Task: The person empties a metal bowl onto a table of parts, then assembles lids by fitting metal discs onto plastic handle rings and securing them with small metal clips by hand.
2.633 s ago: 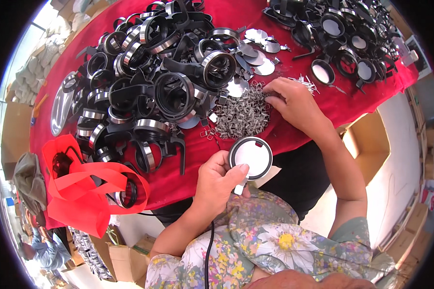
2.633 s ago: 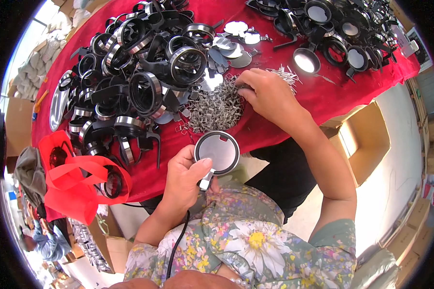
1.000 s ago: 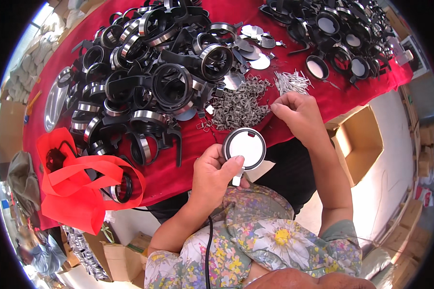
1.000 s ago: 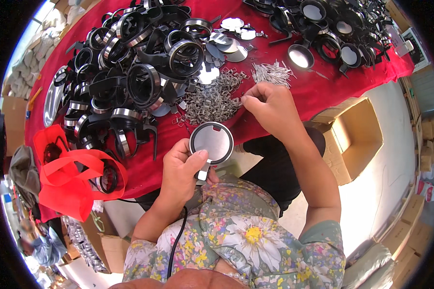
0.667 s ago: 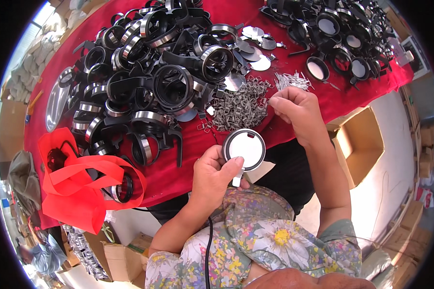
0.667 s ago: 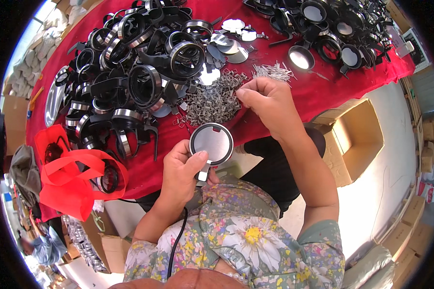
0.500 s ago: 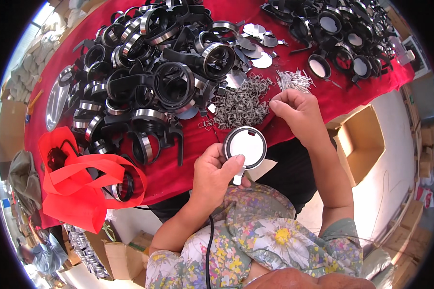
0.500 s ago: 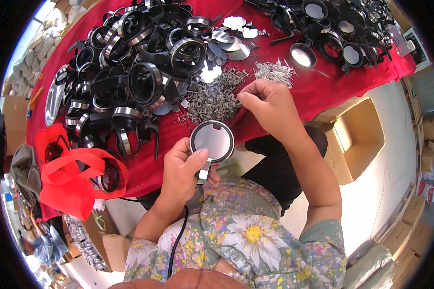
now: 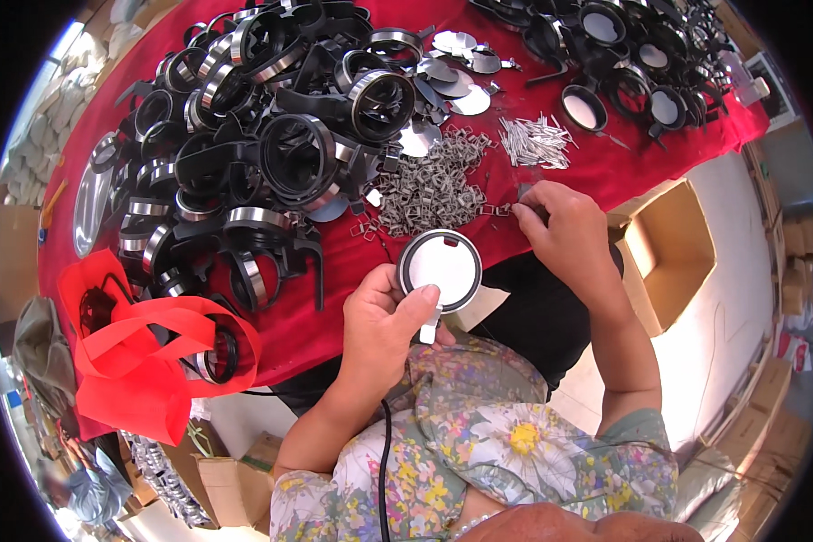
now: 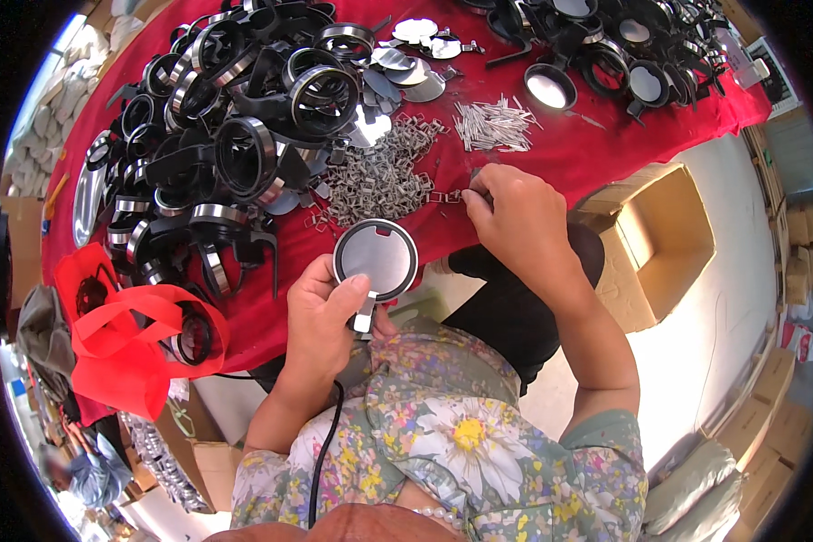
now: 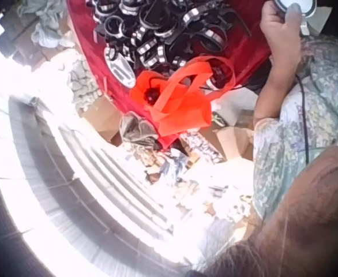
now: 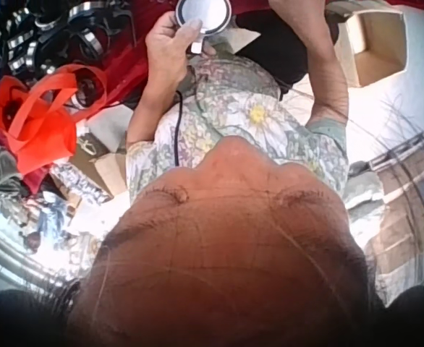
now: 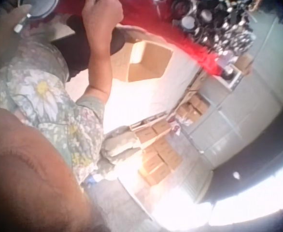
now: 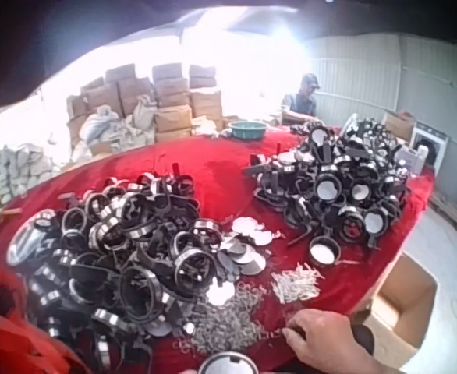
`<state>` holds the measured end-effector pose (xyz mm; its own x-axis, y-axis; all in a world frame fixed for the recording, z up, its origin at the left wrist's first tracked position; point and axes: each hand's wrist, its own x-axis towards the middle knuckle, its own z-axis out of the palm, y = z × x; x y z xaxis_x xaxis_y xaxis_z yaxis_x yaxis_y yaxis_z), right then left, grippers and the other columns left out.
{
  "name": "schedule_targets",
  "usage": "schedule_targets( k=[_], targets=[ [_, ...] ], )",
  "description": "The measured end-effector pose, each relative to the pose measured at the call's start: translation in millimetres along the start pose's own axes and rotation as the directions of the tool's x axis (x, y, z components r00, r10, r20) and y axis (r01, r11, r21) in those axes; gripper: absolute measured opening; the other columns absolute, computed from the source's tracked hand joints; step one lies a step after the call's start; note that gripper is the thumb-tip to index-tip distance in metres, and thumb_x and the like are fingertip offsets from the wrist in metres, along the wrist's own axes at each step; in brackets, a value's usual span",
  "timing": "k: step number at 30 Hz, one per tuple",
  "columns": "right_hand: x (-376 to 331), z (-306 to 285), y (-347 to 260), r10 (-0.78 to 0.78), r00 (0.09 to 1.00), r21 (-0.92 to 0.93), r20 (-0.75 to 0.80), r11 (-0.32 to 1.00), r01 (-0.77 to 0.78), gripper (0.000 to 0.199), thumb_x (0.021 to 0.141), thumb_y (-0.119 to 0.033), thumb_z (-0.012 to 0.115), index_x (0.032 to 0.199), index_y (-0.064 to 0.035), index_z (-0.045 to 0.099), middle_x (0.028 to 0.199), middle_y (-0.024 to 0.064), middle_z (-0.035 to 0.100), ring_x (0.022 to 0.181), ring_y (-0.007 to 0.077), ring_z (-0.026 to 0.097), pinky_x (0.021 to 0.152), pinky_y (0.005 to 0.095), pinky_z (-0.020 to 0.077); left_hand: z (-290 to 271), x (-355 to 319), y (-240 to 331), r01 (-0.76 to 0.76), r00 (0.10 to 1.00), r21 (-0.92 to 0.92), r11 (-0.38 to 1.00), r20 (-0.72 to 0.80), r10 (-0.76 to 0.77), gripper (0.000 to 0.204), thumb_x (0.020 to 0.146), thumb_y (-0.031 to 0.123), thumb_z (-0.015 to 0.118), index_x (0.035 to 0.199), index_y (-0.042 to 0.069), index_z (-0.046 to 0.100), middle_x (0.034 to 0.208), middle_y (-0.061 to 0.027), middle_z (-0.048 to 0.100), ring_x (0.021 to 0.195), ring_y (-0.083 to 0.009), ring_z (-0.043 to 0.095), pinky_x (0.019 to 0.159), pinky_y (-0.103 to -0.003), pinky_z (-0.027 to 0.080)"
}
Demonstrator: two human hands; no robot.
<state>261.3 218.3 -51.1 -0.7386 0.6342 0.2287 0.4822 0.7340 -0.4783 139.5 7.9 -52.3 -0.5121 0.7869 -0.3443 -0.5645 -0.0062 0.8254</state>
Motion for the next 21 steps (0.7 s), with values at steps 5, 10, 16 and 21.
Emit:
schedule_targets(
  k=[5, 10, 16, 21],
  targets=[
    [1.1, -7.2, -3.7, -0.154, 0.986, 0.059, -0.067, 0.986, 0.158, 0.01, 0.082, -0.006, 0.068, 0.092, -0.0036, 0.066, 0.084, 0.0117, 0.063, 0.074, 0.0326, 0.063, 0.065, 0.0421, 0.0483, 1.6, -0.7, 1.0, 0.01, 1.0, 0.015, 1.0, -0.012, -0.009, 0.02, 0.091, 0.012, 0.067, 0.099, -0.003, 0.056, 0.083, -0.0129, 0.069, 0.056, -0.0163, 0.066, 0.049, -0.026, 0.052],
    [6.6, 1.0, -1.6, -0.36, 0.933, -0.004, -0.023, 0.933, 0.36, 0.013, 0.081, -0.003, 0.069, 0.094, -0.0035, 0.067, 0.086, 0.0113, 0.062, 0.073, 0.0317, 0.063, 0.063, 0.0381, 0.0491, 2.8, -1.0, 1.2, 0.007, 1.0, 0.007, 1.0, -0.017, -0.007, 0.02, 0.091, 0.011, 0.067, 0.099, -0.004, 0.056, 0.084, -0.0131, 0.069, 0.057, -0.016, 0.066, 0.051, -0.027, 0.054],
    [2.7, -1.8, 6.6, -0.125, 0.987, 0.286, -0.106, 0.946, 0.15, 0.009, 0.085, 0.001, 0.067, 0.094, -0.0006, 0.066, 0.079, 0.007, 0.066, 0.066, 0.0146, 0.063, 0.058, 0.0267, 0.0473, 0.1, -1.7, 1.3, 0.007, 1.0, 0.001, 1.0, -0.009, -0.007, 0.021, 0.091, 0.012, 0.067, 0.1, -0.004, 0.056, 0.084, -0.013, 0.069, 0.058, -0.016, 0.066, 0.052, -0.027, 0.055],
    [0.7, -10.5, 7.5, 0.148, 0.986, 0.504, 0.077, 0.848, -0.166, 0.006, 0.089, -0.001, 0.062, 0.094, 0.0022, 0.064, 0.079, 0.004, 0.068, 0.065, 0.0063, 0.06, 0.057, 0.0224, 0.0475, 1.4, -1.4, 1.3, 0.016, 1.0, 0.011, 1.0, -0.016, -0.015, 0.021, 0.091, 0.012, 0.067, 0.1, -0.004, 0.056, 0.084, -0.0128, 0.069, 0.058, -0.0159, 0.066, 0.051, -0.027, 0.055]
  ],
)
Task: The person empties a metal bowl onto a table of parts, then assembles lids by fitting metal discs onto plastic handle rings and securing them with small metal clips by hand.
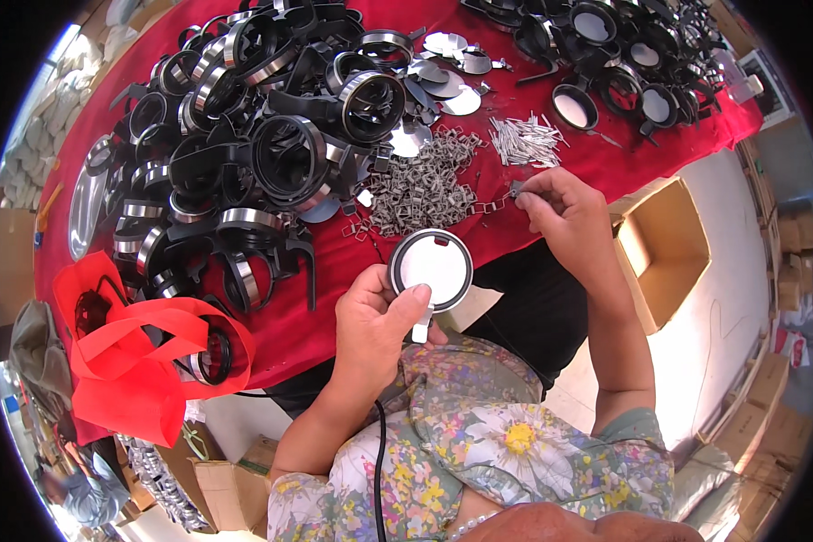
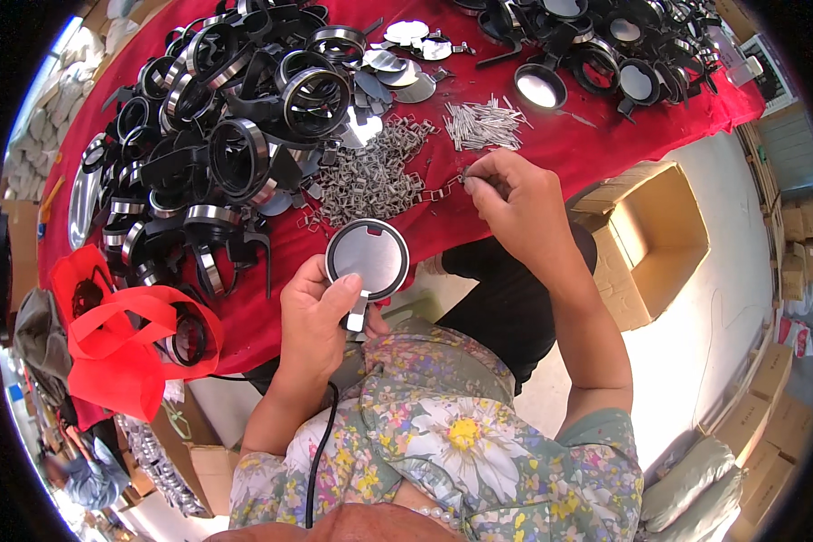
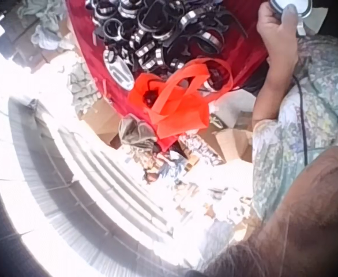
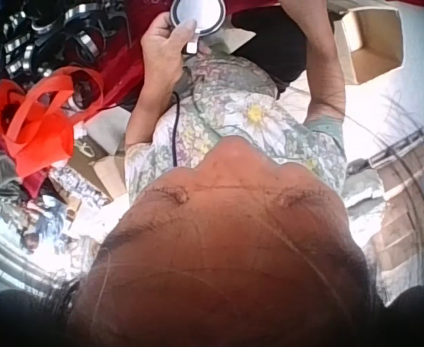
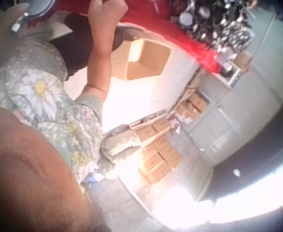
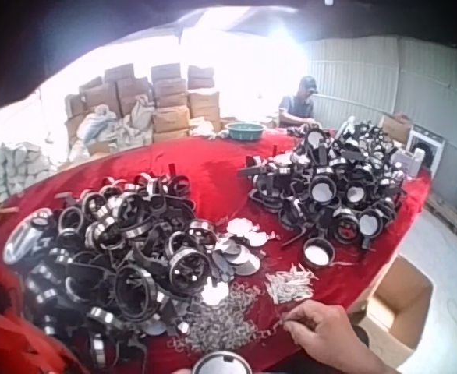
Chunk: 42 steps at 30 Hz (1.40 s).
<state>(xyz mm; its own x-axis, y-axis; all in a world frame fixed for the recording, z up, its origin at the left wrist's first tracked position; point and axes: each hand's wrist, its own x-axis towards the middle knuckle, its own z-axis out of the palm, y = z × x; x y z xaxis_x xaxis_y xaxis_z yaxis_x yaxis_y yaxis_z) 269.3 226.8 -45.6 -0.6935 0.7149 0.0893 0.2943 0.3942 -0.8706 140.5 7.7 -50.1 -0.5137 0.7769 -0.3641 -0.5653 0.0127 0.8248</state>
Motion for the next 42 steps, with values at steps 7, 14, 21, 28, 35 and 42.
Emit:
schedule_targets(
  k=[7, 14, 21, 28, 35, 42],
  targets=[
    [4.3, 8.3, -6.1, 0.142, 0.986, 0.26, 0.092, 0.952, -0.161, 0.01, 0.089, -0.004, 0.061, 0.094, 0.0036, 0.063, 0.081, 0.0067, 0.069, 0.06, 0.0071, 0.059, 0.055, 0.0214, 0.0471, 0.9, -0.1, -0.4, -0.002, 1.0, -0.02, 1.0, 0.0, 0.002, 0.02, 0.09, 0.01, 0.067, 0.1, -0.004, 0.056, 0.084, -0.0128, 0.069, 0.058, -0.0157, 0.066, 0.05, -0.026, 0.054],
    [11.1, 18.4, -15.2, 0.145, 0.974, 0.295, 0.174, 0.936, -0.192, 0.01, 0.087, -0.006, 0.062, 0.092, 0.0029, 0.064, 0.078, 0.0066, 0.068, 0.057, 0.0068, 0.057, 0.051, 0.0212, 0.0446, 1.2, 0.2, -0.9, -0.003, 1.0, -0.008, 1.0, -0.009, 0.003, 0.019, 0.091, 0.009, 0.066, 0.1, -0.004, 0.056, 0.083, -0.0125, 0.069, 0.057, -0.0156, 0.066, 0.05, -0.026, 0.053],
    [-4.0, -0.2, -0.4, 0.227, 0.973, 0.011, -0.032, 0.974, -0.227, 0.01, 0.085, -0.007, 0.063, 0.089, 0.0023, 0.064, 0.069, 0.0042, 0.066, 0.056, 0.0069, 0.057, 0.049, 0.0216, 0.0421, 1.4, 1.0, 0.1, -0.01, 1.0, 0.003, 1.0, -0.016, 0.01, 0.018, 0.091, 0.009, 0.065, 0.099, -0.004, 0.056, 0.083, -0.012, 0.068, 0.057, -0.0155, 0.066, 0.05, -0.027, 0.054],
    [-14.3, 0.7, 8.2, 0.058, 0.996, -0.444, -0.073, 0.892, -0.085, 0.018, 0.08, -0.02, 0.069, 0.08, -0.0015, 0.067, 0.068, 0.0189, 0.065, 0.064, 0.0383, 0.064, 0.06, 0.0436, 0.0498, 2.3, 3.8, -0.6, 0.001, 1.0, 0.01, 1.0, -0.009, -0.001, 0.017, 0.091, 0.009, 0.065, 0.097, -0.004, 0.056, 0.083, -0.0122, 0.068, 0.057, -0.0153, 0.065, 0.05, -0.027, 0.054],
    [-13.8, -2.7, 0.7, -0.345, 0.937, -0.417, 0.047, 0.846, 0.332, 0.008, 0.083, -0.005, 0.069, 0.088, -0.0002, 0.065, 0.08, 0.0136, 0.063, 0.07, 0.0302, 0.064, 0.063, 0.038, 0.049, 4.2, 3.3, -1.4, -0.009, 1.0, 0.015, 1.0, -0.017, 0.009, 0.017, 0.092, 0.01, 0.065, 0.097, -0.004, 0.056, 0.082, -0.0124, 0.068, 0.056, -0.0153, 0.065, 0.049, -0.026, 0.053],
    [-11.4, -3.4, 1.6, -0.316, 0.939, -0.403, 0.138, 0.848, 0.344, 0.01, 0.081, -0.003, 0.068, 0.091, -0.0033, 0.065, 0.083, 0.0101, 0.062, 0.073, 0.0289, 0.062, 0.065, 0.0369, 0.0497, 8.9, 5.9, 4.1, 0.034, 0.999, 0.007, 0.999, -0.027, -0.034, 0.029, 0.093, 0.013, 0.064, 0.112, -0.004, 0.05, 0.087, -0.0137, 0.068, 0.059, -0.0169, 0.067, 0.048, -0.026, 0.051]
  ],
)
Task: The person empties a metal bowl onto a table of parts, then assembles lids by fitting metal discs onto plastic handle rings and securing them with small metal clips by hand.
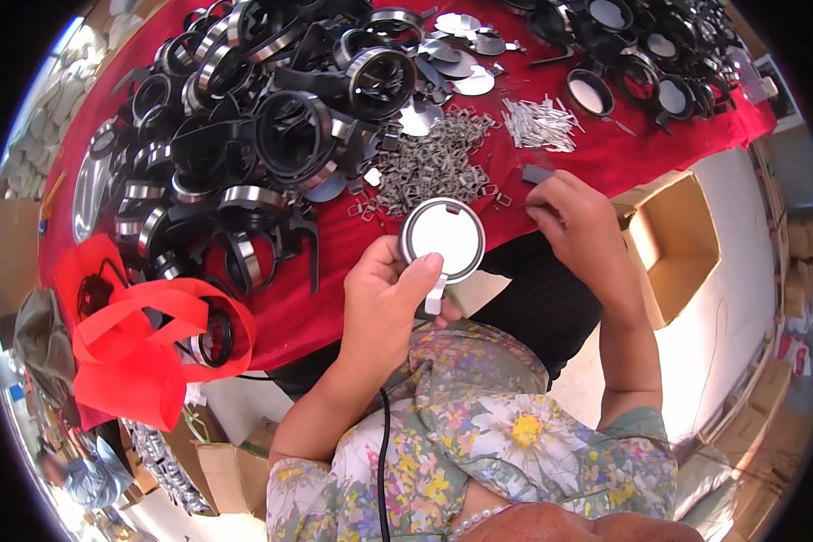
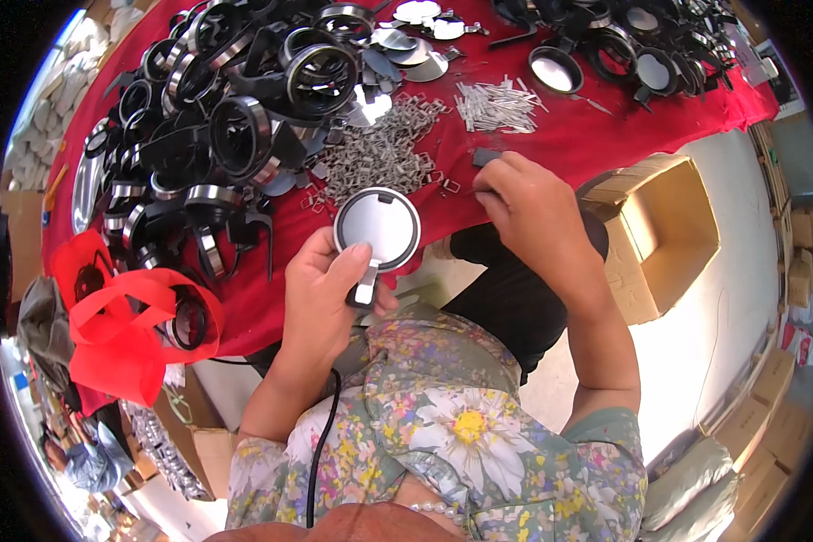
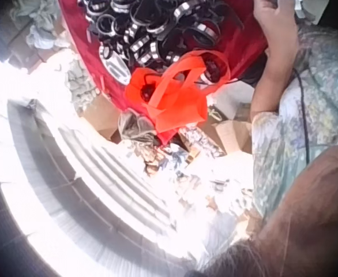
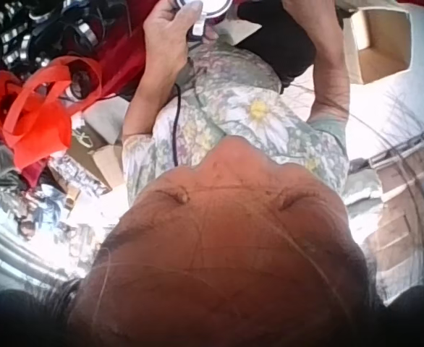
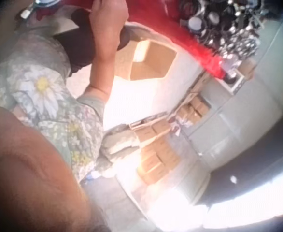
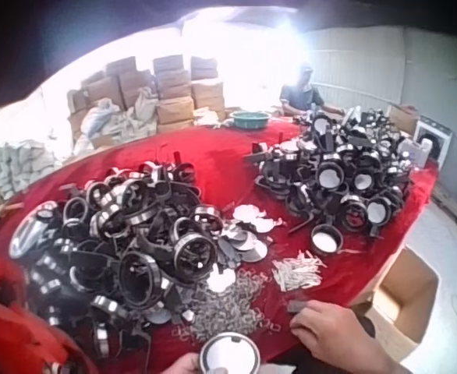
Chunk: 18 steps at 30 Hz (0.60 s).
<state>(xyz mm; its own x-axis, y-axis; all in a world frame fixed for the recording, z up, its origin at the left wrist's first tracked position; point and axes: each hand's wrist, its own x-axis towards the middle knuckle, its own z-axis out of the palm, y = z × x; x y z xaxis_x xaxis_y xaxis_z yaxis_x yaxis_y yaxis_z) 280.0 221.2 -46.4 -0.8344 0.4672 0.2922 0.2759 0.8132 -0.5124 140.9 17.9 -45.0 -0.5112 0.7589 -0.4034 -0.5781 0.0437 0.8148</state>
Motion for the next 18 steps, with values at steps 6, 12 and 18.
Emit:
schedule_targets(
  k=[6, 12, 18],
  targets=[
    [-9.1, -21.2, -32.8, 0.137, 0.99, 0.416, 0.034, 0.899, -0.139, 0.01, 0.082, 0.009, 0.063, 0.091, 0.0033, 0.062, 0.084, 0.0045, 0.062, 0.068, 0.0086, 0.057, 0.06, 0.0244, 0.0447, 8.7, -3.8, 5.8, -0.126, 0.984, -0.011, 0.992, 0.126, 0.127, 0.062, 0.096, 0.013, 0.057, 0.15, 0.005, 0.027, 0.099, -0.0217, 0.067, 0.065, -0.026, 0.071, 0.053, -0.032, 0.059],
    [-20.9, -29.1, -68.9, 0.16, 0.986, 0.593, 0.036, 0.791, -0.15, 0.011, 0.083, 0.011, 0.061, 0.092, 0.0057, 0.062, 0.087, 0.0104, 0.064, 0.073, 0.011, 0.061, 0.064, 0.0226, 0.0496, 10.6, -1.2, 12.2, -0.111, 0.973, 0.039, 0.993, 0.208, 0.1, 0.03, 0.099, 0.012, 0.054, 0.126, 0.002, 0.05, 0.101, -0.0175, 0.068, 0.072, -0.0256, 0.072, 0.06, -0.033, 0.062],
    [-19.2, -25.0, -82.5, 0.069, 0.997, 0.599, 0.035, 0.797, -0.076, 0.015, 0.079, 0.012, 0.063, 0.092, 0.0057, 0.062, 0.087, 0.0123, 0.065, 0.074, 0.0134, 0.062, 0.066, 0.0247, 0.0498, 11.4, -2.2, 18.0, 0.026, 0.978, -0.103, 0.994, 0.206, -0.004, 0.023, 0.101, 0.018, 0.05, 0.118, 0.002, 0.048, 0.101, -0.0165, 0.066, 0.074, -0.0258, 0.073, 0.062, -0.035, 0.063]
  ],
)
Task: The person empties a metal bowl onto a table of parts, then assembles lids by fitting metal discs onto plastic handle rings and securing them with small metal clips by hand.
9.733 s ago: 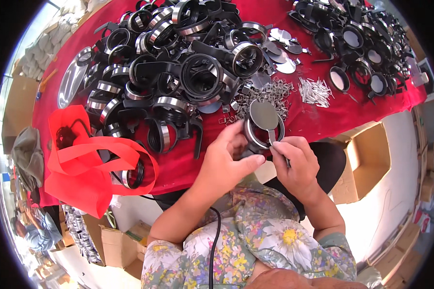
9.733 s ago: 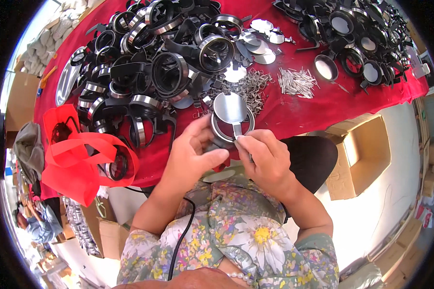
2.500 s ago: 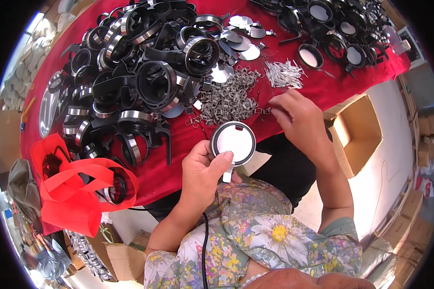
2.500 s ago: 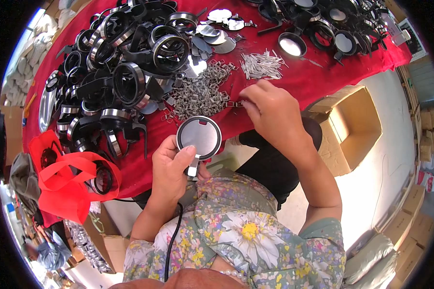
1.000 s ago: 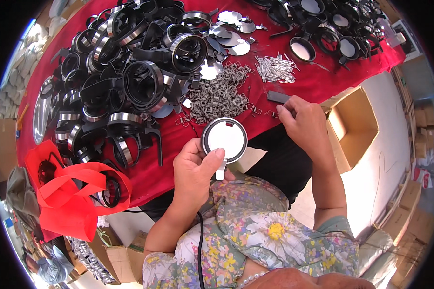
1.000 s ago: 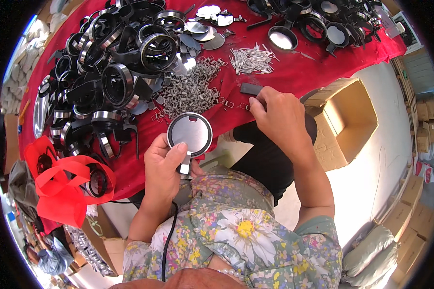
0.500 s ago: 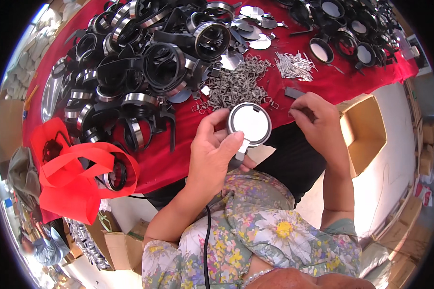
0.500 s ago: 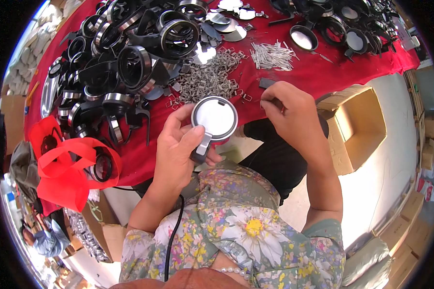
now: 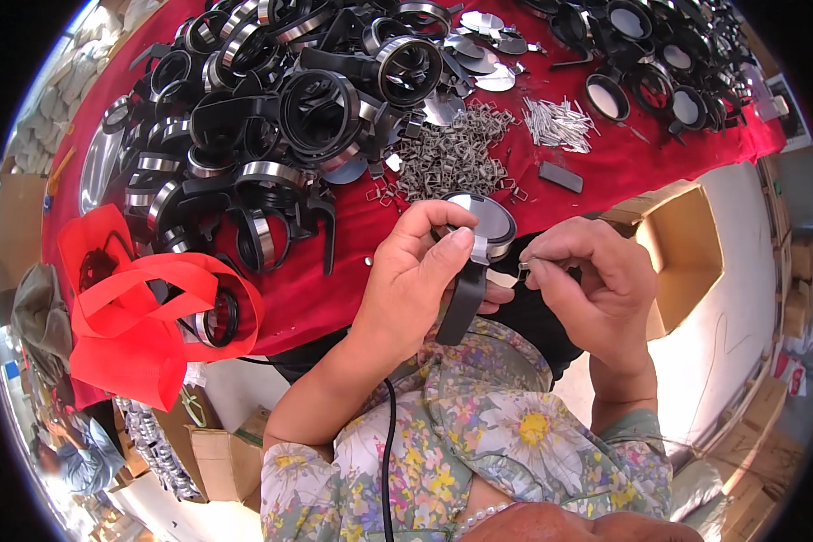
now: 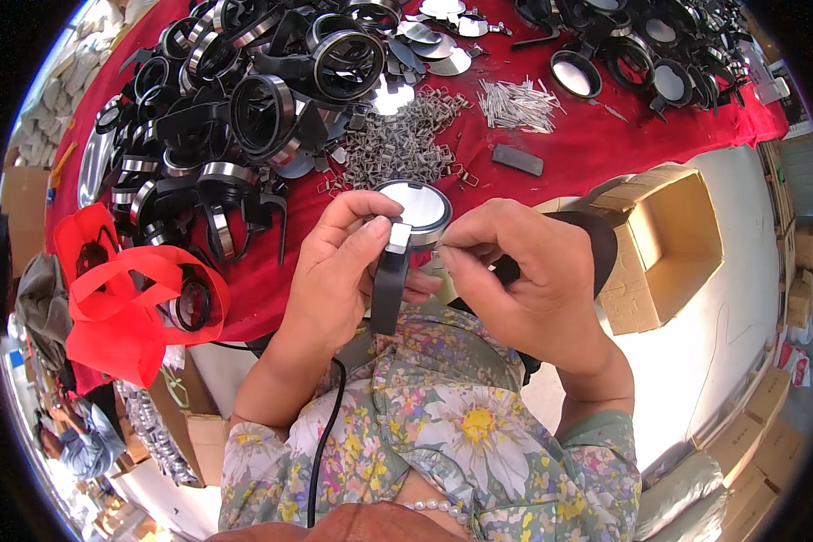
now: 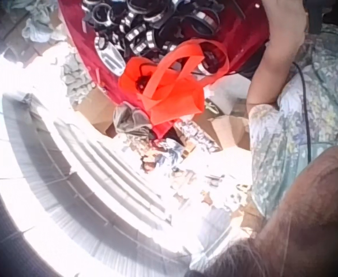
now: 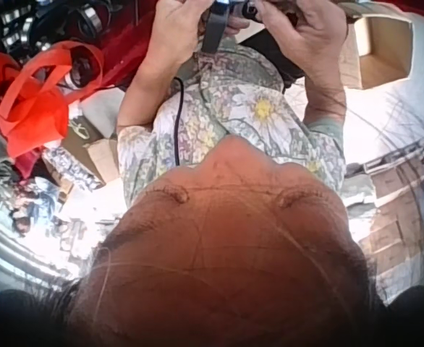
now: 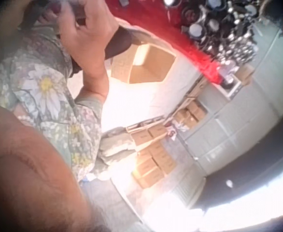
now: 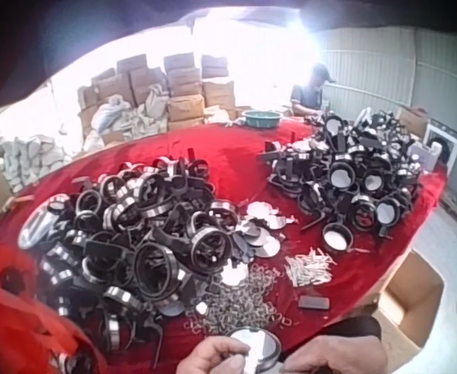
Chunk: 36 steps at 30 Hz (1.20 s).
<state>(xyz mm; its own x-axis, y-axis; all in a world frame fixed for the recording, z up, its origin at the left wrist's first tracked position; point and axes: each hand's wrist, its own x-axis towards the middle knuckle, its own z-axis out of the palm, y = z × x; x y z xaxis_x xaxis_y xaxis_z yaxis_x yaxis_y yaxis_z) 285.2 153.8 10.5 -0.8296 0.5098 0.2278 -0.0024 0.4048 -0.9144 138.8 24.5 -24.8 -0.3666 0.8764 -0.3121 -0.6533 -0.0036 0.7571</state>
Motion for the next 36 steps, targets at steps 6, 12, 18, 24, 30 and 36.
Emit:
schedule_targets(
  k=[6, 12, 18, 24, 30, 36],
  targets=[
    [6.4, 13.8, -3.9, -0.327, 0.945, -0.195, -0.03, 0.929, 0.315, 0.019, 0.072, 0.01, 0.069, 0.087, 0.0012, 0.063, 0.083, 0.0129, 0.064, 0.067, 0.0216, 0.064, 0.059, 0.0294, 0.0503, 4.6, 1.4, 3.0, 0.055, 0.998, -0.087, 0.995, -0.005, -0.055, 0.024, 0.1, 0.015, 0.047, 0.121, 0.002, 0.047, 0.101, -0.0129, 0.064, 0.079, -0.0205, 0.071, 0.067, -0.033, 0.061],
    [12.9, 27.1, 1.2, -0.433, 0.899, -0.352, -0.058, 0.852, 0.388, 0.022, 0.069, 0.009, 0.073, 0.087, 0.0007, 0.063, 0.078, 0.0126, 0.062, 0.064, 0.0263, 0.063, 0.054, 0.032, 0.0498, 8.0, -0.4, 6.5, 0.049, 0.999, -0.111, 0.993, -0.004, -0.05, 0.023, 0.1, 0.01, 0.047, 0.121, 0.002, 0.05, 0.101, -0.0097, 0.064, 0.081, -0.0122, 0.066, 0.07, -0.026, 0.055],
    [13.3, 29.7, 6.4, -0.453, 0.886, -0.397, -0.099, 0.834, 0.382, 0.022, 0.07, 0.008, 0.073, 0.088, 0.0009, 0.063, 0.078, 0.0132, 0.062, 0.064, 0.0272, 0.064, 0.055, 0.0334, 0.0505, 10.8, -0.8, 6.5, 0.075, 0.997, -0.094, 0.993, -0.024, -0.078, 0.025, 0.1, 0.01, 0.046, 0.123, 0.002, 0.049, 0.1, -0.0088, 0.063, 0.08, -0.0116, 0.066, 0.068, -0.028, 0.057],
    [11.7, 26.3, 4.2, -0.408, 0.908, -0.388, -0.096, 0.855, 0.343, 0.022, 0.071, 0.008, 0.074, 0.089, 0.0007, 0.064, 0.079, 0.0134, 0.063, 0.066, 0.0266, 0.065, 0.055, 0.0328, 0.0505, 11.3, 0.3, 5.0, 0.079, 0.997, -0.098, 0.992, -0.015, -0.081, 0.028, 0.098, 0.01, 0.046, 0.125, 0.002, 0.047, 0.103, -0.011, 0.063, 0.082, -0.0157, 0.068, 0.071, -0.032, 0.059],
    [4.5, -0.2, 12.0, -0.288, 0.934, -0.375, -0.213, 0.907, 0.194, 0.008, 0.082, 0.006, 0.067, 0.089, 0.0038, 0.063, 0.081, 0.0074, 0.063, 0.07, 0.0133, 0.059, 0.064, 0.0235, 0.0458, 10.5, -1.5, 9.4, 0.098, 0.995, -0.075, 0.992, 0.003, -0.098, 0.038, 0.088, 0.003, 0.048, 0.126, 0.0, 0.045, 0.11, -0.0186, 0.064, 0.091, -0.0337, 0.071, 0.074, -0.039, 0.062],
    [22.8, -28.4, 60.6, -0.095, 0.923, -0.376, -0.373, 0.925, -0.056, 0.005, 0.086, 0.002, 0.066, 0.091, 0.003, 0.065, 0.077, 0.0022, 0.062, 0.067, 0.0059, 0.055, 0.061, 0.0234, 0.0444, 9.6, -4.1, 11.9, 0.043, 0.999, 0.034, 0.999, -0.022, -0.042, 0.04, 0.084, -0.002, 0.048, 0.123, -0.001, 0.047, 0.114, -0.0241, 0.062, 0.09, -0.0389, 0.071, 0.071, -0.039, 0.063]
  ],
)
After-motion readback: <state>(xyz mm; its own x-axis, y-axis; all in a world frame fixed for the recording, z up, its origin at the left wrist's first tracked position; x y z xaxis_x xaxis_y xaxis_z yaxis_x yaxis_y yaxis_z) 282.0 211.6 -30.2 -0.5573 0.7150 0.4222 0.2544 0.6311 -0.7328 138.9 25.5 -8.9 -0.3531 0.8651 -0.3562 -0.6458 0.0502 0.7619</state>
